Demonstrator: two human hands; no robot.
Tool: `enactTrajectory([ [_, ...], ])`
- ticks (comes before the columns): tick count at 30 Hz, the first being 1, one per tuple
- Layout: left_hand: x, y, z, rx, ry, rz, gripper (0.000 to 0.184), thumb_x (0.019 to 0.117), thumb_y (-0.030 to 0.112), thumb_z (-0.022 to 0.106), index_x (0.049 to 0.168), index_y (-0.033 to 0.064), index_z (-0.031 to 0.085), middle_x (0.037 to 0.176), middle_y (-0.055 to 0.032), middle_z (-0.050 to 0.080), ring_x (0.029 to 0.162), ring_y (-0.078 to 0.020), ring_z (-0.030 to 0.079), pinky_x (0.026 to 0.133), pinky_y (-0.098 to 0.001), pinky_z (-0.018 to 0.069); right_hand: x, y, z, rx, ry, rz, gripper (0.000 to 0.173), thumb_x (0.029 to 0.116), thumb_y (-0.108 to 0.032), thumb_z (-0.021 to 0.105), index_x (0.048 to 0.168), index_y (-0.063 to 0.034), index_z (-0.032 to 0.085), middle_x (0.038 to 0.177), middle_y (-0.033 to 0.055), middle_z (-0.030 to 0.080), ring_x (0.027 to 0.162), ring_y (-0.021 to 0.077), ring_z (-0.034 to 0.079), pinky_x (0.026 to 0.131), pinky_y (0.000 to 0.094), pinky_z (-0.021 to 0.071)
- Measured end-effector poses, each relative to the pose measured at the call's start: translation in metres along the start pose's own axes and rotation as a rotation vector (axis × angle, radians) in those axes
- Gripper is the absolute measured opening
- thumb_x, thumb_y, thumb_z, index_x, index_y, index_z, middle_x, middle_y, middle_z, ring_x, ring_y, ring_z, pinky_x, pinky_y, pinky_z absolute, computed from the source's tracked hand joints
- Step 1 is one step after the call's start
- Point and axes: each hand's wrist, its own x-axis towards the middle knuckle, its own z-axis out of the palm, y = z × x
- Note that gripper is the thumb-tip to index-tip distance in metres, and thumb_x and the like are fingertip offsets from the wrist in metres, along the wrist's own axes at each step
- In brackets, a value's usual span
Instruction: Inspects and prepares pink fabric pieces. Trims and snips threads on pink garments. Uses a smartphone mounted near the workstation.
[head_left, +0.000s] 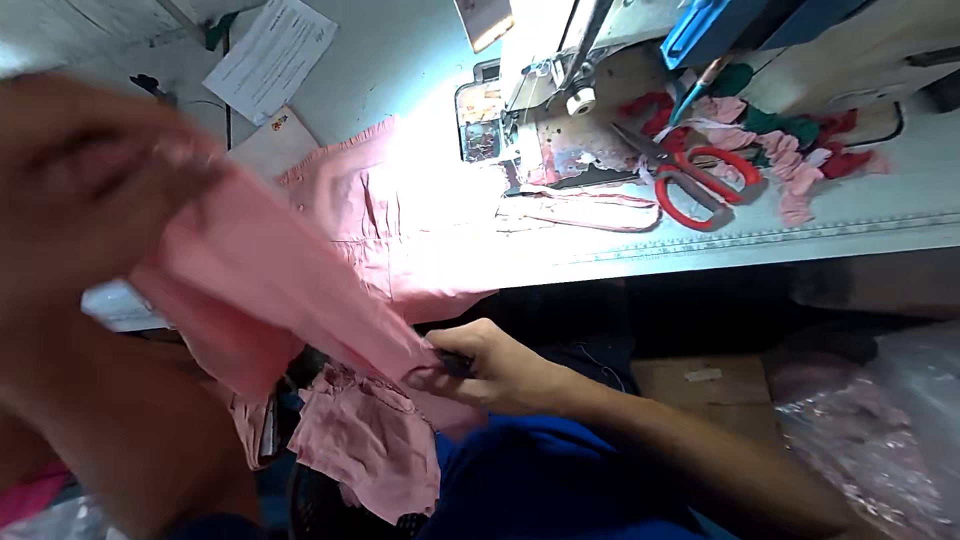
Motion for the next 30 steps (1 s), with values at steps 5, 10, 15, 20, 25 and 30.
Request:
enactTrajectory([
  [5,0.136,-0.03,0.083,0.156,-0.165,0.06,0.045,0.1038,0.048,0.051,0.129,0.0146,0.068,0.125,-0.016,0.067,0.119,-0.0324,0.063,0.102,-0.0602,0.0461,0.011,0.018,-0.031,-0.289,0.368,0.399,0.03,0.0983,-0.038,0.069,0.112,-0.0113,0.071,0.074,0.0003,0.066,0.063,0.0112,0.063,0.061,0.0348,0.0555],
  [10,0.099,0.0,0.159,0.195,-0.064,-0.101,0.054,0.1043,0.029,0.052,0.156,0.0153,0.044,0.158,-0.0187,0.042,0.145,-0.0418,0.039,0.114,-0.0627,0.035,-0.023,0.03,-0.037,-0.886,0.46,0.419,0.043,0.0982,-0.037,0.062,0.135,-0.0138,0.065,0.103,0.0072,0.074,0.079,0.0257,0.072,0.063,0.0491,0.0586],
  [15,-0.099,0.039,0.206,-0.084,0.573,-0.759,0.041,0.1016,0.022,0.061,0.123,-0.0129,0.057,0.118,-0.0256,0.062,0.11,-0.0273,0.062,0.094,-0.0407,0.053,-0.064,0.042,-0.029,-0.44,0.529,0.545,0.039,0.0964,-0.048,0.065,0.114,-0.0132,0.071,0.103,-0.0002,0.074,0.091,0.0094,0.069,0.078,0.0328,0.0577],
  [20,-0.163,0.052,0.282,-0.807,0.685,-1.034,0.076,0.1007,0.036,0.061,0.151,-0.0076,0.024,0.138,-0.0146,0.052,0.124,-0.0105,0.055,0.107,-0.0278,0.0476,-0.062,0.09,-0.008,0.105,0.653,0.688,0.087,0.0756,-0.053,0.087,0.138,-0.0031,0.052,0.121,0.0088,0.066,0.097,0.011,0.065,0.081,0.0313,0.0566],
  [25,-0.178,0.056,0.274,-1.0,0.482,-0.99,0.056,0.0887,0.025,0.076,0.128,-0.0064,0.051,0.106,-0.003,0.072,0.099,-0.0086,0.071,0.092,-0.0307,0.0599,-0.068,0.093,-0.007,0.056,0.518,0.457,0.038,0.089,-0.033,0.079,0.111,-0.0034,0.071,0.103,0.0033,0.072,0.093,0.0068,0.067,0.085,0.0273,0.0577],
  [30,-0.173,0.086,0.188,-0.947,0.408,-1.128,0.048,0.091,0.015,0.071,0.131,-0.0021,0.052,0.103,-0.0029,0.073,0.09,-0.0097,0.073,0.081,-0.0309,0.0634,-0.079,0.037,-0.011,-0.071,0.374,0.519,0.035,0.0922,-0.042,0.073,0.106,-0.01,0.068,0.087,-0.0015,0.071,0.08,0.0048,0.068,0.074,0.0275,0.0574],
])
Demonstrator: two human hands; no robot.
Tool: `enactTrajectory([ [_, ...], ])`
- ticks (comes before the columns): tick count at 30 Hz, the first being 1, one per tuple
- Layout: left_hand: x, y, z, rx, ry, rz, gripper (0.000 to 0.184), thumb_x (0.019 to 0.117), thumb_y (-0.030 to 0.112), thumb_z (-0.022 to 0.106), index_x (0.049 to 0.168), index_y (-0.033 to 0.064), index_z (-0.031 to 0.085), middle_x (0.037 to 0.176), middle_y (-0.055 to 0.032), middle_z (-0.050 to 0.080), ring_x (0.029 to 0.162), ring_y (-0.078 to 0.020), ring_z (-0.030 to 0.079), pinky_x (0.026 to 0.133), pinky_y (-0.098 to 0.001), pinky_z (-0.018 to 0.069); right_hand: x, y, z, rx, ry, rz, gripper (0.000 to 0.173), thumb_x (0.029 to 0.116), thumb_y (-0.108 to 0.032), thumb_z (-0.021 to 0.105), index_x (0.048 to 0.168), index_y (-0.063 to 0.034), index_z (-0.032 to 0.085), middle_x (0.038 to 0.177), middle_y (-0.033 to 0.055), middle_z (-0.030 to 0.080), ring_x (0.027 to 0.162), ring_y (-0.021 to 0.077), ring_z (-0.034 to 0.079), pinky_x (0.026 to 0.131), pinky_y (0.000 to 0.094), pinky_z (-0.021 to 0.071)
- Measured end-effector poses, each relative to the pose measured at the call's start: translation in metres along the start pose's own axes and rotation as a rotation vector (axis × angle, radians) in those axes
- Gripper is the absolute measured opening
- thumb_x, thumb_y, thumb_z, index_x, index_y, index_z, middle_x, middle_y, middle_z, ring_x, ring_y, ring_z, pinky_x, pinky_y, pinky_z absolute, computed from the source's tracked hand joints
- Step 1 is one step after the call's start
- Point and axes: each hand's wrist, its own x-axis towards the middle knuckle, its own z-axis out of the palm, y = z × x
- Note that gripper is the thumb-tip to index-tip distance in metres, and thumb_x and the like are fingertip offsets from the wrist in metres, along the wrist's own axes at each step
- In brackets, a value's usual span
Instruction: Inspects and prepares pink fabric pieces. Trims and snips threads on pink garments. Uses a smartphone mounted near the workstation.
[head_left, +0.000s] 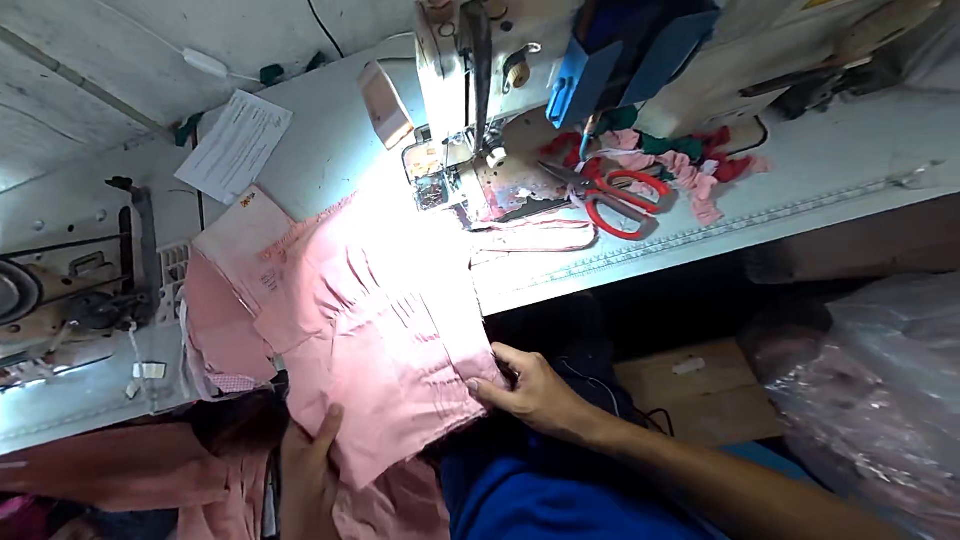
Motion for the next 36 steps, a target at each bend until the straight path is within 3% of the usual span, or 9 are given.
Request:
enactTrajectory([
  [5,0.006,0.074,0.008,-0.576,-0.138,0.216,0.033,0.0981,0.05,0.061,0.108,0.0222,0.076,0.095,0.0051,0.076,0.084,-0.0057,0.072,0.074,-0.0266,0.0615,0.011,-0.069,-0.01,0.878,-0.205,0.109,0.017,0.1003,-0.032,0.063,0.093,-0.0166,0.063,0.063,-0.009,0.055,0.048,-0.0023,0.044,0.045,0.015,0.0374],
  [7,0.037,0.087,0.025,-0.676,-0.255,0.284,0.06,0.1026,0.065,0.036,0.136,0.0197,0.059,0.122,-0.0023,0.071,0.111,-0.0191,0.069,0.097,-0.0418,0.0571,0.037,-0.077,-0.015,0.97,-0.204,0.028,0.039,0.1033,-0.056,0.049,0.106,-0.0224,0.068,0.066,-0.0121,0.057,0.044,-0.0049,0.036,0.044,0.0134,0.0325],
  [9,0.067,0.082,0.049,-0.415,-0.218,0.426,0.067,0.1065,0.062,0.018,0.155,0.0189,0.034,0.147,-0.0045,0.058,0.13,-0.0242,0.061,0.108,-0.046,0.0502,0.068,-0.072,-0.018,0.594,-0.03,-0.164,0.037,0.1105,-0.045,0.037,0.13,-0.0208,0.058,0.09,-0.0101,0.069,0.053,-0.0038,0.045,0.05,0.014,0.0403],
  [11,0.088,0.06,0.061,0.319,-0.181,0.674,0.081,0.1051,0.053,0.045,0.161,0.0022,0.016,0.163,-0.011,0.037,0.147,-0.0209,0.043,0.12,-0.0407,0.038,0.092,-0.057,-0.021,-0.182,0.145,-0.379,0.053,0.0975,-0.037,0.066,0.144,-0.0111,0.058,0.127,-0.001,0.07,0.089,0.0084,0.068,0.076,0.0316,0.0585],
  [15,0.092,0.022,0.066,1.378,-0.189,0.864,0.11,0.0684,0.08,0.071,0.157,0.0203,0.046,0.159,-0.0078,0.046,0.147,-0.0462,0.037,0.109,-0.0817,0.0205,0.093,-0.035,-0.012,-0.887,0.067,-0.378,0.078,0.0879,-0.066,0.067,0.148,-0.0189,0.054,0.152,0.0135,0.053,0.091,0.0358,0.072,0.067,0.0561,0.0585],
  [18,0.094,0.023,0.044,1.294,-0.293,1.096,0.061,0.0755,0.03,0.074,0.135,0.0168,0.069,0.134,-0.009,0.068,0.121,-0.0419,0.063,0.098,-0.072,0.042,0.076,-0.035,-0.008,-0.951,0.054,-0.438,0.062,0.0888,-0.049,0.074,0.137,-0.0128,0.06,0.134,0.0165,0.062,0.078,0.0325,0.07,0.057,0.0484,0.0558],
  [22,0.055,0.063,0.035,1.29,-0.388,1.186,0.031,0.0878,0.011,0.058,0.112,0.0094,0.078,0.101,-0.0107,0.076,0.1,-0.0351,0.072,0.105,-0.0699,0.0355,0.043,-0.029,0.004,-0.994,0.248,-0.629,0.026,0.0947,-0.029,0.066,0.116,-0.0153,0.071,0.126,0.012,0.067,0.062,0.0223,0.065,0.048,0.0369,0.0508],
  [29,0.009,0.138,0.053,1.17,-0.436,1.354,0.029,0.096,0.018,0.055,0.116,0.0065,0.073,0.096,-0.0158,0.072,0.092,-0.0325,0.067,0.082,-0.0455,0.0505,-0.01,-0.084,-0.027,-0.446,0.088,-0.688,0.018,0.0929,-0.021,0.068,0.107,-0.011,0.072,0.078,0.0035,0.068,0.068,0.0195,0.067,0.057,0.0412,0.0521],
  [36,0.029,0.121,0.113,0.725,-0.67,1.342,0.041,0.0958,0.037,0.072,0.128,0.0124,0.067,0.122,-0.01,0.07,0.12,-0.0245,0.063,0.109,-0.0465,0.0423,-0.143,-0.071,-0.181,-0.128,0.145,-0.509,0.009,0.0898,-0.01,0.067,0.092,-0.0015,0.069,0.074,-0.0052,0.064,0.066,-0.0044,0.057,0.059,0.0134,0.0495],
])
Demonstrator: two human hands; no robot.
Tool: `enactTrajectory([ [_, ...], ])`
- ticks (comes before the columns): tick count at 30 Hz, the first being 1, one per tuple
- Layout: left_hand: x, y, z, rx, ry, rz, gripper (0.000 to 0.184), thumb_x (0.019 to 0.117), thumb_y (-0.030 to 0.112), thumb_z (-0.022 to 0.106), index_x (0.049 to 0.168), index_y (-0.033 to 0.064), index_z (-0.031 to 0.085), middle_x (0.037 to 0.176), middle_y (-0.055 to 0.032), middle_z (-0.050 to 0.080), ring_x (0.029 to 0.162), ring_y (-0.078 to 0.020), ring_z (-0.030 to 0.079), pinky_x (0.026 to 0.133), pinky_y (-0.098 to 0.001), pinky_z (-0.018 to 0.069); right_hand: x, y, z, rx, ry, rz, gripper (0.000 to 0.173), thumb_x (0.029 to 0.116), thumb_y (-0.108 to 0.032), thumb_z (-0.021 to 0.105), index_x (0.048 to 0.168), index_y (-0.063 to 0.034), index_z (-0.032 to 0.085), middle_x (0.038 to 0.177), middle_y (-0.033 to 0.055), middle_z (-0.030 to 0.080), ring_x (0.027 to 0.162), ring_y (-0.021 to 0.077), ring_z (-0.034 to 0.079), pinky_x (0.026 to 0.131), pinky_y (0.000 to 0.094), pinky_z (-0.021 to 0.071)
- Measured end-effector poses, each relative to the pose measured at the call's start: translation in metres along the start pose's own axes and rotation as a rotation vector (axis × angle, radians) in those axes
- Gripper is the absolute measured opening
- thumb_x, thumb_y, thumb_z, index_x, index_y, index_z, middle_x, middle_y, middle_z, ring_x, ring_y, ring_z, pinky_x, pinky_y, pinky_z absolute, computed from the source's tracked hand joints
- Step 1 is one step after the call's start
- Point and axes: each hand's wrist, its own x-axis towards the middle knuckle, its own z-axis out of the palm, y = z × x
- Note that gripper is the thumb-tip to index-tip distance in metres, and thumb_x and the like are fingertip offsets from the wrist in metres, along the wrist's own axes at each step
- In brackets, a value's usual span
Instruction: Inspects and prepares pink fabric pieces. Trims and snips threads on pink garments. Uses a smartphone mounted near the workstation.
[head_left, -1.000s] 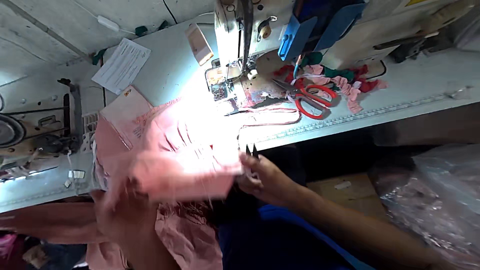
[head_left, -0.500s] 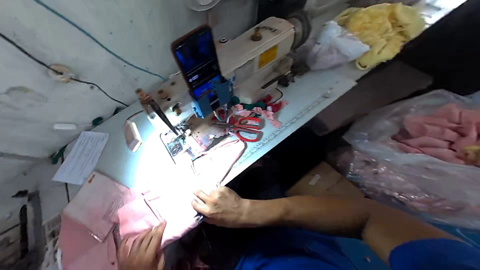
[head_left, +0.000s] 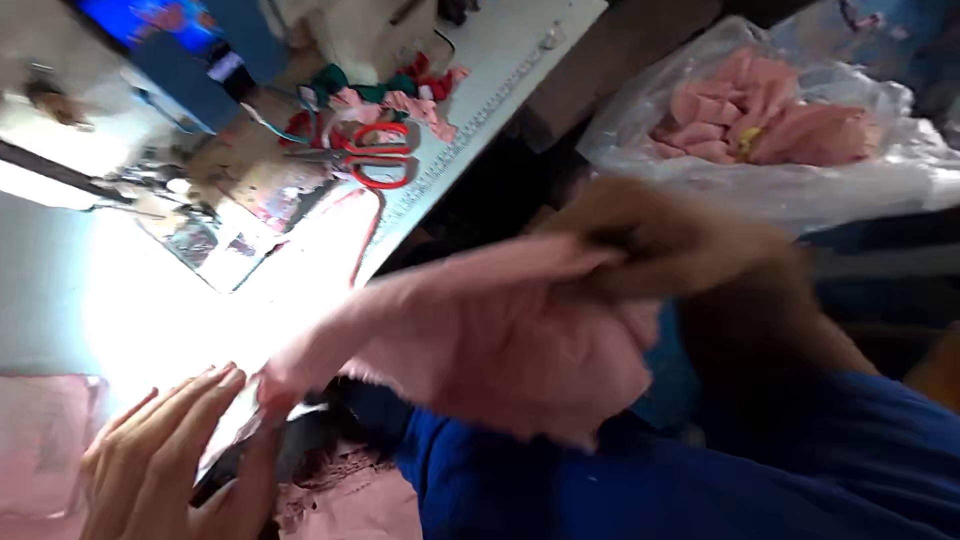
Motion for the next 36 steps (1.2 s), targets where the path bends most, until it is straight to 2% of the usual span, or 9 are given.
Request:
enactTrajectory([
  [4,0.0,-0.008,0.035,-0.101,-0.04,-0.09,0.037,0.0978,0.03,0.071,0.125,0.005,0.069,0.12,-0.0167,0.071,0.119,-0.0263,0.065,0.109,-0.0438,0.0465,-0.096,-0.03,-0.06,-0.573,0.394,0.408,0.018,0.0938,-0.029,0.068,0.104,-0.014,0.068,0.085,-0.0162,0.063,0.075,-0.0137,0.055,0.07,0.0095,0.0498],
  [5,-0.002,-0.01,0.04,-0.101,-0.055,-0.119,0.037,0.0981,0.028,0.071,0.124,0.0021,0.069,0.12,-0.0198,0.07,0.119,-0.0282,0.065,0.107,-0.0434,0.0479,-0.107,-0.034,-0.06,-0.766,0.454,0.554,0.027,0.0941,-0.036,0.065,0.101,-0.01,0.068,0.082,-0.0083,0.062,0.072,-0.0071,0.054,0.067,0.0169,0.0489],
  [8,-0.01,-0.021,0.049,-0.013,-0.09,-0.215,0.038,0.0985,0.026,0.07,0.122,-0.0038,0.069,0.123,-0.0274,0.067,0.121,-0.0366,0.063,0.105,-0.0462,0.0481,-0.119,-0.009,-0.045,-1.064,0.474,0.868,0.047,0.0995,-0.034,0.054,0.103,0.0113,0.063,0.087,0.0341,0.063,0.077,0.0498,0.061,0.067,0.0687,0.043],
  [10,-0.02,-0.032,0.051,0.052,-0.091,-0.26,0.041,0.0994,0.027,0.069,0.126,-0.0031,0.068,0.13,-0.0279,0.064,0.126,-0.0394,0.06,0.109,-0.0487,0.0451,-0.13,0.038,-0.032,-1.117,0.439,0.999,0.039,0.1021,-0.027,0.053,0.112,0.0094,0.064,0.101,0.0372,0.065,0.09,0.0592,0.064,0.072,0.0757,0.0443],
  [17,-0.078,-0.024,0.047,0.124,0.026,-0.479,0.038,0.1005,0.022,0.064,0.125,-0.0078,0.066,0.131,-0.0293,0.062,0.127,-0.0378,0.058,0.109,-0.047,0.0458,-0.246,0.229,0.078,-0.873,-0.053,1.258,0.041,0.1,-0.028,0.064,0.138,-0.0134,0.063,0.125,0.0267,0.065,0.108,0.0506,0.065,0.084,0.0706,0.0525],
  [23,-0.175,0.019,0.053,0.267,0.15,-1.155,0.034,0.1027,0.026,0.061,0.123,-0.0001,0.068,0.116,-0.0199,0.068,0.103,-0.0257,0.069,0.089,-0.0397,0.0582,-0.228,0.226,0.061,-0.628,-0.041,1.289,0.056,0.1089,-0.044,0.043,0.14,-0.0001,0.059,0.134,0.0309,0.061,0.126,0.0483,0.057,0.106,0.0693,0.041],
  [27,-0.266,0.054,0.079,0.126,0.024,-1.726,0.047,0.1011,0.038,0.062,0.129,-0.0001,0.058,0.121,-0.024,0.063,0.104,-0.0361,0.065,0.088,-0.0535,0.0544,-0.216,0.226,0.032,-0.416,0.38,1.3,0.064,0.1073,-0.049,0.039,0.14,0.0038,0.053,0.122,0.0165,0.064,0.102,0.0195,0.066,0.093,0.0405,0.0544],
  [31,-0.306,0.092,0.123,0.193,0.008,-1.727,0.051,0.0992,0.041,0.065,0.131,0.0013,0.06,0.13,-0.0251,0.06,0.121,-0.0425,0.058,0.099,-0.0597,0.0491,-0.159,0.212,0.003,-0.463,0.474,1.099,0.05,0.1096,-0.036,0.04,0.136,0.0043,0.052,0.107,0.0079,0.063,0.083,0.0078,0.062,0.074,0.0287,0.0552],
  [36,-0.312,0.085,0.13,0.368,0.18,-1.648,0.046,0.0991,0.043,0.063,0.127,0.0067,0.067,0.129,-0.0193,0.063,0.12,-0.0389,0.058,0.1,-0.0552,0.0481,-0.071,0.184,0.007,-0.501,0.354,0.713,0.043,0.1058,-0.023,0.054,0.123,0.0166,0.055,0.107,0.0166,0.063,0.091,0.01,0.062,0.086,0.0268,0.0545],
])
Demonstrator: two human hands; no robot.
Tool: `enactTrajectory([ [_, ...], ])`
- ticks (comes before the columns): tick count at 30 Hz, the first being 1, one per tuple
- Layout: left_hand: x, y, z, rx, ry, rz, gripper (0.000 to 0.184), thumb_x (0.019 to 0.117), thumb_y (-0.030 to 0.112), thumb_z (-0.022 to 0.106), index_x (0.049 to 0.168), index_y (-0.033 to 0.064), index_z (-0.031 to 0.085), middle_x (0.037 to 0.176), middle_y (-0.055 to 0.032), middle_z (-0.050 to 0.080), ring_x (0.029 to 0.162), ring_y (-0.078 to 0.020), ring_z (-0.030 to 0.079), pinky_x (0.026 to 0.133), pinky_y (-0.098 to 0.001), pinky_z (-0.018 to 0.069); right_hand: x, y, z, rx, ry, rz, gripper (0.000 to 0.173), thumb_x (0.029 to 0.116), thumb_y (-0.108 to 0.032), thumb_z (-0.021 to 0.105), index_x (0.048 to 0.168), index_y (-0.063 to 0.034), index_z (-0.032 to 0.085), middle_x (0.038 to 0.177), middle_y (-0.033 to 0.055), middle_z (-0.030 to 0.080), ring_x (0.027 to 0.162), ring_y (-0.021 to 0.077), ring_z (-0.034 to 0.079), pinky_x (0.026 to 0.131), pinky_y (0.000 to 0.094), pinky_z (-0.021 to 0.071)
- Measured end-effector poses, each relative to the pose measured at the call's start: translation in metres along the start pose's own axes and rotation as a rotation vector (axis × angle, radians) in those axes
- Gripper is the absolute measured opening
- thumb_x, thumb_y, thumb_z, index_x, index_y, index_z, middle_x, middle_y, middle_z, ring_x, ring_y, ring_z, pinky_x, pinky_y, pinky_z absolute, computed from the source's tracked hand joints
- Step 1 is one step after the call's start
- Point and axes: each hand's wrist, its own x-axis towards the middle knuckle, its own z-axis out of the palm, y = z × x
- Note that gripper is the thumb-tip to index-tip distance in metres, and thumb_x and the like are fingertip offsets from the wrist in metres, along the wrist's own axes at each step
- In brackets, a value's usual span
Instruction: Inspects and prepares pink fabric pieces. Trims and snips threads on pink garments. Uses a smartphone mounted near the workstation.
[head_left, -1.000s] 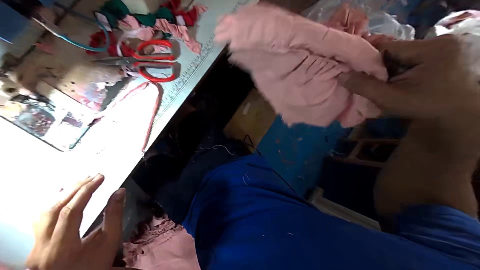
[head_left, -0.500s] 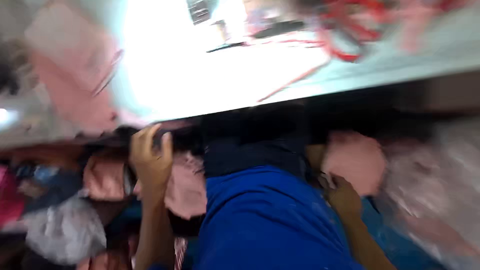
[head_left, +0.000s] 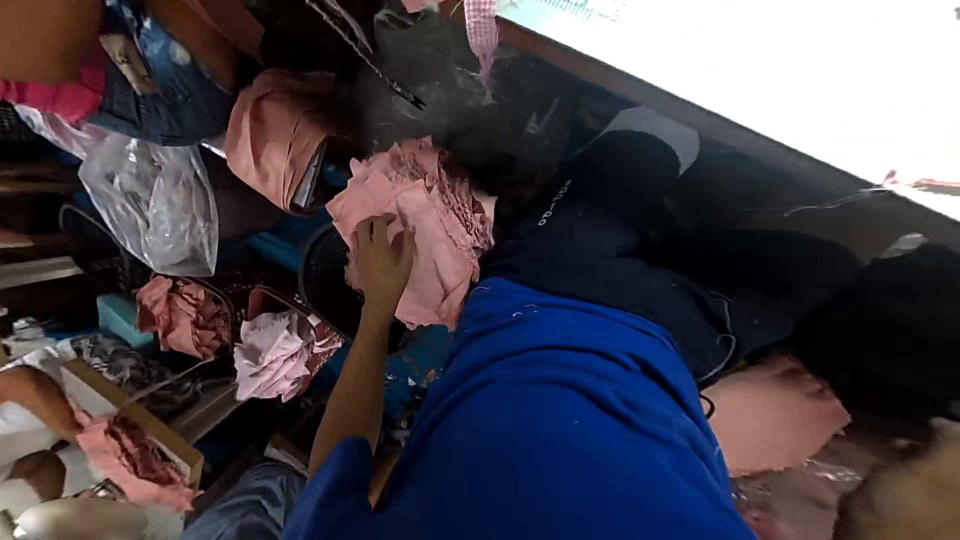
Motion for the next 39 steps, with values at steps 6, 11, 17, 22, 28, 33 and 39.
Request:
enactTrajectory([
  [6,0.007,-0.03,-0.011,-0.261,0.095,-0.426,0.082,0.0891,0.051,0.074,0.145,-0.0028,0.046,0.141,-0.0334,0.046,0.124,-0.0399,0.054,0.1,-0.0492,0.0508,0.002,-0.064,0.026,0.181,-0.141,-0.205,0.03,0.1053,-0.016,0.052,0.115,0.0124,0.058,0.092,0.0026,0.059,0.077,-0.0003,0.056,0.076,0.0192,0.0518],
  [11,-0.001,-0.041,-0.02,-0.446,0.021,-0.555,0.095,0.0813,0.049,0.084,0.152,0.0057,0.036,0.128,-0.0219,0.062,0.107,-0.0278,0.066,0.087,-0.0451,0.0585,-0.004,-0.085,0.042,0.257,-0.271,-0.47,0.029,0.1044,-0.017,0.054,0.114,0.0096,0.062,0.1,-0.0017,0.064,0.083,-0.0059,0.058,0.077,0.0157,0.0516],
  [17,-0.009,-0.045,-0.034,-0.605,-0.057,-0.512,0.064,0.0825,0.032,0.085,0.132,0.0004,0.058,0.119,-0.0187,0.066,0.108,-0.0235,0.066,0.093,-0.0445,0.0564,-0.003,-0.11,0.057,0.279,-0.366,-0.588,0.031,0.1025,-0.017,0.056,0.115,0.0115,0.061,0.102,0.0025,0.066,0.086,-0.0052,0.06,0.08,0.0158,0.0517],
  [22,-0.017,-0.044,-0.044,-0.842,-0.115,-0.348,0.075,0.0837,0.008,0.081,0.145,0.0017,0.039,0.13,-0.0145,0.062,0.117,-0.0203,0.065,0.099,-0.0413,0.0569,-0.005,-0.122,0.063,0.296,-0.433,-0.638,0.031,0.1023,-0.017,0.057,0.118,0.01,0.061,0.109,0.0035,0.068,0.091,-0.0055,0.061,0.082,0.0145,0.0518],
  [28,-0.018,-0.046,-0.033,-0.297,0.051,-0.31,0.067,0.0934,0.034,0.075,0.145,-0.0021,0.052,0.135,-0.0282,0.053,0.117,-0.0359,0.058,0.097,-0.049,0.0517,-0.008,-0.125,0.069,0.263,-0.429,-0.649,0.033,0.1023,-0.015,0.056,0.117,0.0144,0.059,0.104,0.0086,0.067,0.086,-0.0068,0.058,0.077,0.0113,0.0491],
  [33,-0.027,-0.037,-0.018,-0.743,0.161,-0.545,0.07,0.0844,0.018,0.084,0.139,-0.0018,0.043,0.113,-0.0165,0.067,0.095,-0.0184,0.07,0.083,-0.0364,0.0603,-0.013,-0.124,0.071,0.308,-0.432,-0.63,0.03,0.1019,-0.013,0.056,0.116,0.0133,0.058,0.104,0.0046,0.066,0.086,-0.0078,0.058,0.078,0.0112,0.0499],
  [39,-0.029,-0.045,-0.025,-0.951,0.101,-0.338,0.044,0.0968,0.012,0.068,0.135,0.0027,0.049,0.117,-0.0093,0.066,0.105,-0.0173,0.067,0.09,-0.0385,0.0586,-0.012,-0.126,0.073,0.32,-0.462,-0.639,0.029,0.1016,-0.012,0.056,0.117,0.0114,0.06,0.105,0.0023,0.066,0.086,-0.0082,0.058,0.078,0.0109,0.0489],
])
